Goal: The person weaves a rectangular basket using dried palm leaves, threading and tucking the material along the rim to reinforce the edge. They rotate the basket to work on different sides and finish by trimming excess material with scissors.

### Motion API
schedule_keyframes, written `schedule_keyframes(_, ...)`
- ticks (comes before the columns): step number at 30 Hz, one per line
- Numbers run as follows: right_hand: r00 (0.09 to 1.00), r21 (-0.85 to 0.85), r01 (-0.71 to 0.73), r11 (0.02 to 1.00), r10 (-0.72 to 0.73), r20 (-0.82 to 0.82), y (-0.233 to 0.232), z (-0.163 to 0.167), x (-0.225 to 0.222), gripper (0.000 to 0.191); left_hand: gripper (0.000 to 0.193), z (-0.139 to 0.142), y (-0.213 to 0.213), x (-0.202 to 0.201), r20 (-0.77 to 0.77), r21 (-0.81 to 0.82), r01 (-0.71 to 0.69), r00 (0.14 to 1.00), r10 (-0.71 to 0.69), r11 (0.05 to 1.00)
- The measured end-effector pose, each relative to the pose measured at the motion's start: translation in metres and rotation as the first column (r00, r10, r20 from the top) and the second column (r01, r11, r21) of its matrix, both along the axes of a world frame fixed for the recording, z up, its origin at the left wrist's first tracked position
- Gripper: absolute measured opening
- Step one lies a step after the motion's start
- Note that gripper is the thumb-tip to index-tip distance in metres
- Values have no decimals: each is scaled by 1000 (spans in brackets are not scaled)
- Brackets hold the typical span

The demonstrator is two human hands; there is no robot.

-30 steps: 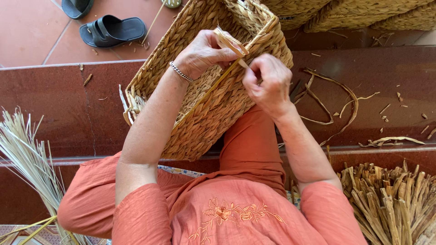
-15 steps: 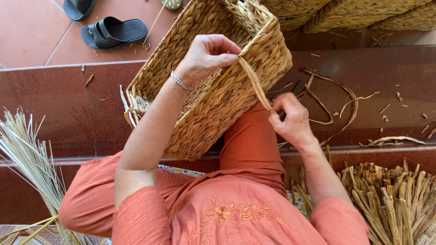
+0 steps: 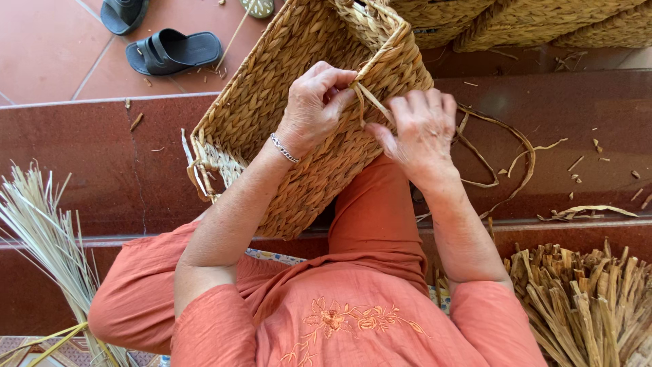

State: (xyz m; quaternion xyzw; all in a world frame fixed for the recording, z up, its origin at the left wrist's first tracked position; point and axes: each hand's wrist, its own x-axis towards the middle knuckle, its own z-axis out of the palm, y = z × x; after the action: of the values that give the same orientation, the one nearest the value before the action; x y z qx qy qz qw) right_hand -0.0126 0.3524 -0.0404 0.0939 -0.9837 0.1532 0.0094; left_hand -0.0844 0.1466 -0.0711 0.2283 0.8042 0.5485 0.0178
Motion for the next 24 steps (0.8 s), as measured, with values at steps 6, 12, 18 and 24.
schedule_keyframes(6,967,176,-8,984,53,-250,7,27,20,48,19,-9,7,6,-244,-131,-96,968,62,987)
schedule_keyframes(12,979,157,-74,985,102,-174,2,20,0,33,19,-13,13,10,-341,-260,-144,939,49,955)
schedule_keyframes(18,999,-230,34,973,-32,14,-14,-18,-29,31,22,-10,14,9,-337,-239,-150,939,63,959)
schedule_keyframes(24,982,-418,14,908,-92,-165,-24,-30,-23,10,46,-6,13,11,-333,-183,-133,941,66,974)
